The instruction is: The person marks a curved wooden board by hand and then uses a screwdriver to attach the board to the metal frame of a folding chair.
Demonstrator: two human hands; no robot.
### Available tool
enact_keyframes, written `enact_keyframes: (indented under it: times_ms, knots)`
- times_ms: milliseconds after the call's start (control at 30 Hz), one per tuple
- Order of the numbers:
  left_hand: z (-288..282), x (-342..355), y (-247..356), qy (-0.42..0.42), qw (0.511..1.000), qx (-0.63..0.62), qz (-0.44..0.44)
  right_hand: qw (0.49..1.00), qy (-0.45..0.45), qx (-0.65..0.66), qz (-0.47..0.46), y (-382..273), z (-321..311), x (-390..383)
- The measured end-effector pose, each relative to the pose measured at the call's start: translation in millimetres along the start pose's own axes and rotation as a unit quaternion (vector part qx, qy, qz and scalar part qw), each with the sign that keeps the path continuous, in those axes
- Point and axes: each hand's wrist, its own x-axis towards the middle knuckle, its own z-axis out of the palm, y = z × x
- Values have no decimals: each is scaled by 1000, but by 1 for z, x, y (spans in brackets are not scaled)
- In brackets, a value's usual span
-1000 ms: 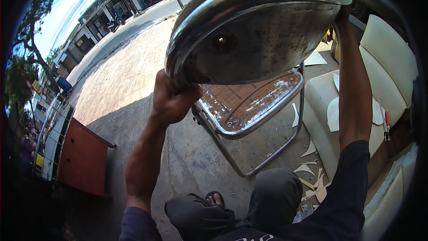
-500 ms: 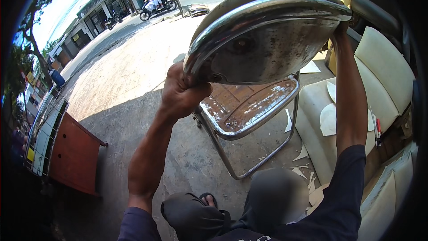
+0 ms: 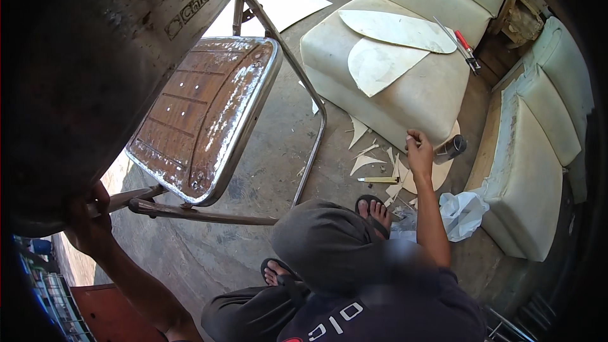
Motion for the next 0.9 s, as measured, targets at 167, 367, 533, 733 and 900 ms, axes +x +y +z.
enact_keyframes:
  times_ms: [167, 367, 533, 733, 900]
  knots:
    - [-24, 3, 22, 6, 999, 44, -30, 979, -77, -123, 141, 66, -45, -116]
    - [-59, -4, 8, 25, 872, 460, 165, 966, -121, -224, 45, 80, -33, -118]
    - [0, 2, 39, 66, 998, 22, 11, 978, -156, -135, -13, -1, 10, -78]
    - [63, -9, 61, 62, 998, 4, 1, 959, -202, -192, -52, -49, 32, -62]
    - [96, -12, 65, 301, 951, 63, -8, 950, -152, -270, 41, 7, -6, -71]
